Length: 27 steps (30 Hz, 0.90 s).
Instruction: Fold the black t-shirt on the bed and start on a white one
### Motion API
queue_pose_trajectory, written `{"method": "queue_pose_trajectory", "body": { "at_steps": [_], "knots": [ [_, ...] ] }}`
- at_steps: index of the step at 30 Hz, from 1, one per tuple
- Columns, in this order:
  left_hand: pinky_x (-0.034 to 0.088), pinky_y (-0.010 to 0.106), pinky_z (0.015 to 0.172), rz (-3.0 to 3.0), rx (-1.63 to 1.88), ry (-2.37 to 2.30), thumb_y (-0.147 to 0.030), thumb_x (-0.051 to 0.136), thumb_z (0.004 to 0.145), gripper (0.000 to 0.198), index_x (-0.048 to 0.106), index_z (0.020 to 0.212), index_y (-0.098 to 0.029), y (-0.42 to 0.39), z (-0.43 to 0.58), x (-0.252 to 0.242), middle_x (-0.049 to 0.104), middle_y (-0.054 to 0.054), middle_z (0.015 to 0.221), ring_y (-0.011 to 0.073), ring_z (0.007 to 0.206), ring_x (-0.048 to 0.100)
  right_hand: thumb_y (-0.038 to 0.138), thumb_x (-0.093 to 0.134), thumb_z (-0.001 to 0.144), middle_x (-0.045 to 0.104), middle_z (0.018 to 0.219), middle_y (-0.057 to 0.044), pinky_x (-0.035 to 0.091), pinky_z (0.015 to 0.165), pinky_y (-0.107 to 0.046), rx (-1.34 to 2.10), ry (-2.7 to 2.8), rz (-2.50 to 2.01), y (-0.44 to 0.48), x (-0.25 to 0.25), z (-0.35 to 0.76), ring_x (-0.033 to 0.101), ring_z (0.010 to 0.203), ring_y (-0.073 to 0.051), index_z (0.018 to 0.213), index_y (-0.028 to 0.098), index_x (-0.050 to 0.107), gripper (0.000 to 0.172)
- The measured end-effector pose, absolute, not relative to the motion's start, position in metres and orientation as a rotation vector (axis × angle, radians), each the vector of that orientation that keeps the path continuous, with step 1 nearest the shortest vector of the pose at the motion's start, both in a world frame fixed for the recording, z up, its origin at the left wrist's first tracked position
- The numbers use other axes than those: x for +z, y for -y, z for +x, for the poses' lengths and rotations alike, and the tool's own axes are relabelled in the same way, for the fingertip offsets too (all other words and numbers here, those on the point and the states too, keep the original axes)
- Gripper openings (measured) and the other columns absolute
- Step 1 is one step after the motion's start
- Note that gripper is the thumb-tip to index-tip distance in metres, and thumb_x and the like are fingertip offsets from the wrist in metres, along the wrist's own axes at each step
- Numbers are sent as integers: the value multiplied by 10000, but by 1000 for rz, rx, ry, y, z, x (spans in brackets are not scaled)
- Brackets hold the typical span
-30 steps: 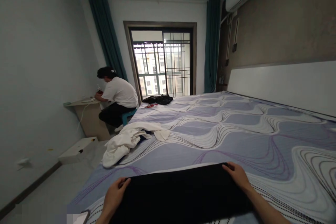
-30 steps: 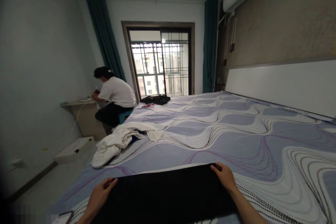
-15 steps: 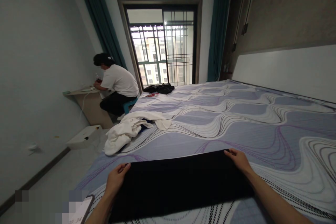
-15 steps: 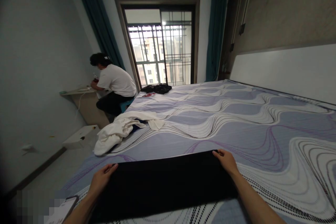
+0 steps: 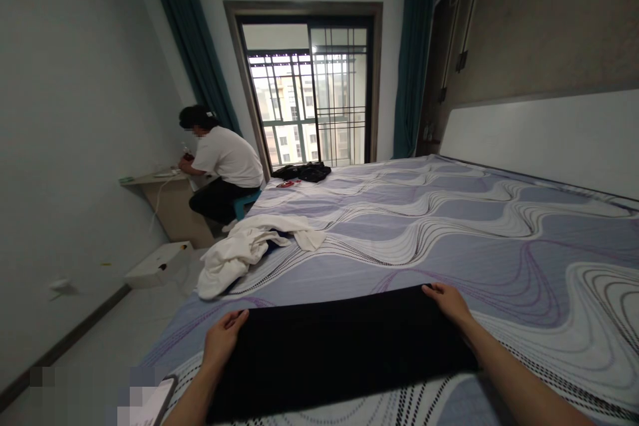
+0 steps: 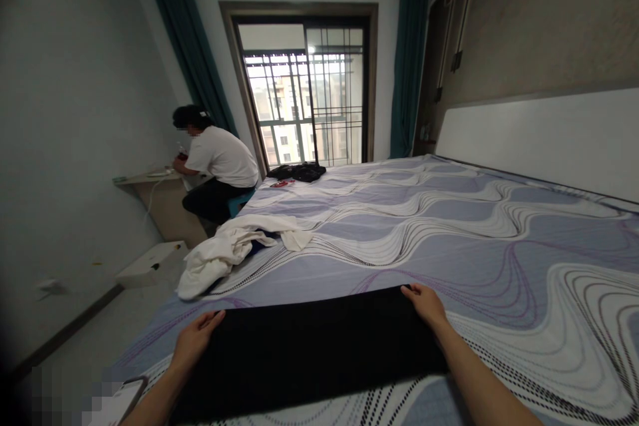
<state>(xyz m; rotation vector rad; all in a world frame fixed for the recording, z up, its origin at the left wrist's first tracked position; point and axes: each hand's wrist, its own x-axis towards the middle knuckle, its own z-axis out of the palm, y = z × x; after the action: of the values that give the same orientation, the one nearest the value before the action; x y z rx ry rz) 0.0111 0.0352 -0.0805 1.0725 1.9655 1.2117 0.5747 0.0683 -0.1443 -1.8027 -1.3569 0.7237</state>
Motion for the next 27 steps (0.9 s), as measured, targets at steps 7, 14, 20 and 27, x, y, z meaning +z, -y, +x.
{"method": "queue_pose_trajectory", "body": {
  "at_steps": [7, 14, 20, 27],
  "knots": [
    [571, 371, 770, 1137, 1165, -2047, -417, 673, 654, 339, 720, 855, -148, -38, 8, -67, 775, 91, 824, 281, 838, 720, 482, 550, 766, 725, 714, -56, 474, 645, -290, 705, 1430, -1851, -73, -125, 581, 671, 690, -224, 748, 170, 703, 348],
    [351, 460, 1125, 1870, 1141, -1961, -403, 499, 820, 432, 662, 1154, -183, -9, 89, -60, 644, 112, 1286, 284, 1250, 537, 412, 436, 893, 494, 1436, -131, 232, 1136, -435, 255, 1687, -1830, -20, -91, 490, 390, 1355, -293, 1396, 144, 487, 572],
    [299, 559, 1146, 2535, 478, -1757, -477, 355, 937, 516, 386, 1434, -343, 24, 171, -105, 368, 14, 1548, 283, 1442, 287, 599, 326, 937, 189, 1598, -2, 57, 1178, -524, 242, 2174, -1756, 42, -113, 389, 142, 1468, -281, 1507, 314, 265, 641],
    [254, 521, 1163, 2384, 277, -2110, -489, 313, 927, 570, 322, 1467, -305, 19, 100, -105, 291, 30, 1580, 274, 1460, 242, 557, 322, 943, 293, 1567, -54, 64, 1163, -554, 23, 2005, -2011, 18, -119, 460, 219, 1443, -292, 1485, 242, 344, 627]
  ]
}}
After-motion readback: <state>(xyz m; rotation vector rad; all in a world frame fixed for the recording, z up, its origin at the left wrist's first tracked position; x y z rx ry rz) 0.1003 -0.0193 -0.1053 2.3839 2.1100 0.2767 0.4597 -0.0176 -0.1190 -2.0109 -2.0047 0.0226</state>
